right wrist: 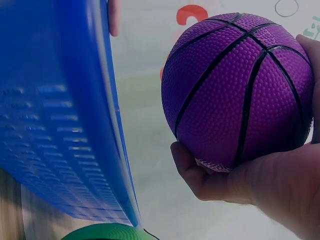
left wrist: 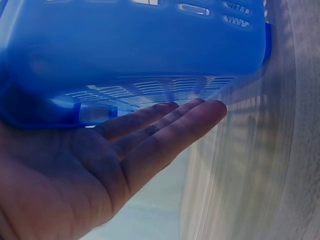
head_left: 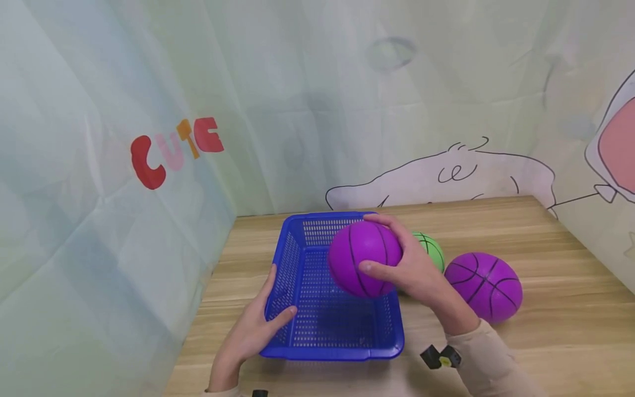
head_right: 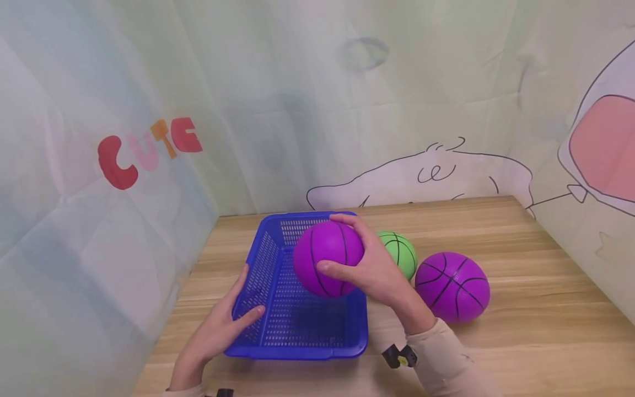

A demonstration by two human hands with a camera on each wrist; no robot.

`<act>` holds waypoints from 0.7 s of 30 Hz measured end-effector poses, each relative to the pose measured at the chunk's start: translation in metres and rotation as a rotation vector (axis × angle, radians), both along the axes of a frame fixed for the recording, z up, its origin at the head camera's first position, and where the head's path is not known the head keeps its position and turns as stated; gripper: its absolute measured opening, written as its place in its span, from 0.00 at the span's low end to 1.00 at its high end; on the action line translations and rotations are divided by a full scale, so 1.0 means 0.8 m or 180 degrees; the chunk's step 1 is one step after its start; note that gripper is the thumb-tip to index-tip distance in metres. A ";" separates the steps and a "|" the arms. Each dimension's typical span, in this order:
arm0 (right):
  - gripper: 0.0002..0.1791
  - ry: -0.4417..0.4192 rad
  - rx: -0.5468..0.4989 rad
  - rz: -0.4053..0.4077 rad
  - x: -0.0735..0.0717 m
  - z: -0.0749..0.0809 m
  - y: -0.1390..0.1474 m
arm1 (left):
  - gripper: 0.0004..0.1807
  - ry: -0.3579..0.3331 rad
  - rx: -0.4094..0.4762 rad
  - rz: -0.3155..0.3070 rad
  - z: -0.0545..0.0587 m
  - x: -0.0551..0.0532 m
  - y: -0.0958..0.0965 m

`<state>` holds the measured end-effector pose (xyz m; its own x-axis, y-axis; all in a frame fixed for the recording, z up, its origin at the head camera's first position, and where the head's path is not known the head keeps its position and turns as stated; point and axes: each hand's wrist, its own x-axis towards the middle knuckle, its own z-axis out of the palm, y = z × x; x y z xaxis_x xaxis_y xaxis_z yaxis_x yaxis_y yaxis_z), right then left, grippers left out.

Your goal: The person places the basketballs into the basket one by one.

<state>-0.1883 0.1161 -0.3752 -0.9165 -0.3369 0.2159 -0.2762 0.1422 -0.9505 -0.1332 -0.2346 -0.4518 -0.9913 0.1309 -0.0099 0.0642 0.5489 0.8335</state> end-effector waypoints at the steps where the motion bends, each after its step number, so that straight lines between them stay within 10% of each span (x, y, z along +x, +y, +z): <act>1: 0.45 0.0010 -0.0003 0.0010 0.000 0.000 -0.002 | 0.58 -0.0003 0.0001 0.0005 0.000 0.000 0.000; 21: 0.46 -0.0061 -0.0022 0.0263 0.002 -0.015 -0.021 | 0.57 0.0039 -0.0008 -0.0016 0.000 0.001 -0.001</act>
<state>-0.1867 0.0996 -0.3869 -0.8895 -0.4102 0.2011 -0.2684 0.1132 -0.9566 -0.1323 -0.2350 -0.4516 -0.9907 0.1358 0.0018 0.0770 0.5506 0.8312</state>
